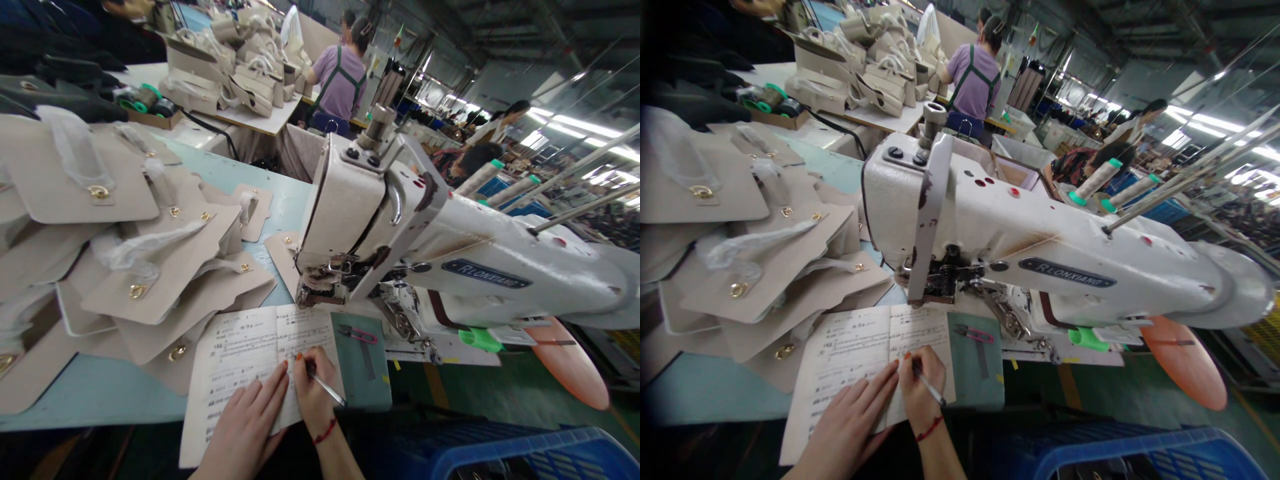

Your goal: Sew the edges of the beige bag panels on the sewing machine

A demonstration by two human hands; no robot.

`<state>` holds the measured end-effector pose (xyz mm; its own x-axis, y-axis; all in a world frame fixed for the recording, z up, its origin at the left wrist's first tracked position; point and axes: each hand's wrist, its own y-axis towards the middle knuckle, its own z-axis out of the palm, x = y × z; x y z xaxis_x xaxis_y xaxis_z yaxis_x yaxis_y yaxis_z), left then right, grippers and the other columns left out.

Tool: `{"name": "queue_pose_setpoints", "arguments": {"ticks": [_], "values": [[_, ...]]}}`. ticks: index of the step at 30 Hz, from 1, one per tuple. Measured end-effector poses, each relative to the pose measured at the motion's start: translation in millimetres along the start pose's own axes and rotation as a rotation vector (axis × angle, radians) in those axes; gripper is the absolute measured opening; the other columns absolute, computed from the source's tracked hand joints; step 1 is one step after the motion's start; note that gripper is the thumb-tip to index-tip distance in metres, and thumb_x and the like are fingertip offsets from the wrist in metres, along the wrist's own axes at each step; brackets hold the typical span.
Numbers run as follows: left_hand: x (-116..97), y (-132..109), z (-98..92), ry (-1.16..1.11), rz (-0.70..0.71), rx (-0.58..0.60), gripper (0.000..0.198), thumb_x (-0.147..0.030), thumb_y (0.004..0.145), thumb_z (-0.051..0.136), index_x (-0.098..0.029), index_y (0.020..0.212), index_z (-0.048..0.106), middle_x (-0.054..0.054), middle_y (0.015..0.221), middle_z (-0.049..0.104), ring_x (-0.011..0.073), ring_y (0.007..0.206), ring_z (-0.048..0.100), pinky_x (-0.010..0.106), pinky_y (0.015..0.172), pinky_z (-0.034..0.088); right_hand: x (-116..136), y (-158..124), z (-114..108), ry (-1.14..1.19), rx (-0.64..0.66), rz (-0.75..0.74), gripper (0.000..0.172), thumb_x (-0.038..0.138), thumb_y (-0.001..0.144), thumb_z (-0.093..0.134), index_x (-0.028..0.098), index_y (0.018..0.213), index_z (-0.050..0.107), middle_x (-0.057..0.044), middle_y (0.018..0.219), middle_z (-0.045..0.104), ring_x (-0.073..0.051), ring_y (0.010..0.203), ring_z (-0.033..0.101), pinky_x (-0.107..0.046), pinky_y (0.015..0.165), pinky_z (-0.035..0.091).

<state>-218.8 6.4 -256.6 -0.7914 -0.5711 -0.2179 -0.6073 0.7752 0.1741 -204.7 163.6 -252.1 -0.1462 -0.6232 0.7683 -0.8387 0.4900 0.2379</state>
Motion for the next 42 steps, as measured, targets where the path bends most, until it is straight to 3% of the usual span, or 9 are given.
{"name": "queue_pose_setpoints", "arguments": {"ticks": [11, 16, 19, 23, 26, 30, 34, 37, 42], "values": [[-3, -4, -1.3, 0.024, 0.016, -0.032, 0.060, -0.020, 0.076, 0.059, -0.017, 0.135, 0.049, 0.006, 0.149, 0.041, 0.0250, 0.104, 0.053, 0.038, 0.086, 0.045, 7, 3, -7, 0.130, -0.101, 0.059, 0.014, 0.029, 0.090, 0.056, 0.017, 0.084, 0.058, -0.003, 0.078, 0.064, -0.015, 0.072, 0.062, -0.024, 0.068, 0.049], [-6, -6, -5.7, -0.005, 0.014, -0.030, 0.059, -0.023, 0.076, 0.062, -0.017, 0.133, 0.050, 0.006, 0.147, 0.044, 0.0256, 0.104, 0.054, 0.037, 0.085, 0.047, 11, -5, -20, 0.292, -0.132, 0.045, 0.020, 0.031, 0.092, 0.051, 0.016, 0.099, 0.064, -0.008, 0.097, 0.067, -0.019, 0.090, 0.063, -0.029, 0.081, 0.051], [-7, -7, -7.9, -0.026, 0.020, -0.018, 0.056, -0.030, 0.080, 0.062, -0.018, 0.134, 0.049, 0.005, 0.146, 0.045, 0.0258, 0.105, 0.054, 0.039, 0.087, 0.049, 11, -23, -30, 0.401, -0.109, 0.095, 0.024, 0.032, 0.095, 0.047, 0.016, 0.106, 0.062, -0.009, 0.098, 0.066, -0.018, 0.084, 0.063, -0.029, 0.075, 0.052], [-6, -10, -8.6, -0.056, 0.023, 0.012, 0.054, -0.034, 0.083, 0.059, -0.021, 0.134, 0.048, 0.005, 0.148, 0.043, 0.0264, 0.105, 0.056, 0.040, 0.087, 0.051, 10, -54, -43, 0.469, -0.123, 0.164, 0.019, 0.034, 0.094, 0.049, 0.018, 0.089, 0.057, 0.000, 0.071, 0.057, -0.013, 0.061, 0.055, -0.024, 0.059, 0.049], [-3, -18, -9.3, -0.122, 0.038, 0.014, 0.055, -0.035, 0.084, 0.059, -0.023, 0.135, 0.045, 0.005, 0.148, 0.043, 0.0268, 0.109, 0.056, 0.042, 0.090, 0.051, 10, -72, -52, 0.455, -0.149, 0.199, 0.020, 0.036, 0.092, 0.054, 0.018, 0.083, 0.056, 0.000, 0.070, 0.055, -0.012, 0.058, 0.052, -0.022, 0.054, 0.045], [-7, -33, -16.2, -0.344, -0.065, -0.042, 0.069, -0.040, 0.083, 0.062, -0.027, 0.142, 0.029, 0.009, 0.148, 0.039, 0.0280, 0.127, 0.045, 0.043, 0.101, 0.045, 21, -86, -63, 0.569, -0.022, 0.254, 0.027, 0.042, 0.093, 0.051, 0.017, 0.088, 0.061, -0.003, 0.071, 0.060, -0.014, 0.061, 0.055, -0.023, 0.056, 0.046], [-23, -43, -29.6, -0.635, -0.277, -0.112, 0.073, -0.033, 0.083, 0.061, -0.030, 0.142, 0.019, 0.011, 0.139, 0.043, 0.0218, 0.100, 0.057, 0.033, 0.076, 0.055, 40, -92, -71, 0.691, 0.060, 0.257, 0.034, 0.047, 0.094, 0.046, 0.018, 0.082, 0.058, -0.001, 0.063, 0.057, -0.013, 0.057, 0.053, -0.023, 0.056, 0.044], [-32, -45, -39.3, -0.779, -0.313, -0.160, 0.071, -0.027, 0.084, 0.059, -0.032, 0.142, 0.017, 0.010, 0.130, 0.048, 0.0142, 0.075, 0.053, 0.031, 0.068, 0.053, 53, -92, -74, 0.691, 0.070, 0.232, 0.031, 0.046, 0.093, 0.049, 0.019, 0.078, 0.053, 0.002, 0.058, 0.052, -0.011, 0.054, 0.049, -0.021, 0.055, 0.041], [-39, -47, -46.8, -0.828, -0.294, -0.179, 0.074, -0.019, 0.081, 0.059, -0.033, 0.142, 0.019, 0.008, 0.127, 0.049, 0.0124, 0.072, 0.050, 0.029, 0.065, 0.053, 63, -94, -77, 0.610, 0.129, 0.169, 0.029, 0.041, 0.094, 0.048, 0.018, 0.076, 0.052, 0.002, 0.060, 0.052, -0.011, 0.056, 0.050, -0.021, 0.055, 0.040]]}}
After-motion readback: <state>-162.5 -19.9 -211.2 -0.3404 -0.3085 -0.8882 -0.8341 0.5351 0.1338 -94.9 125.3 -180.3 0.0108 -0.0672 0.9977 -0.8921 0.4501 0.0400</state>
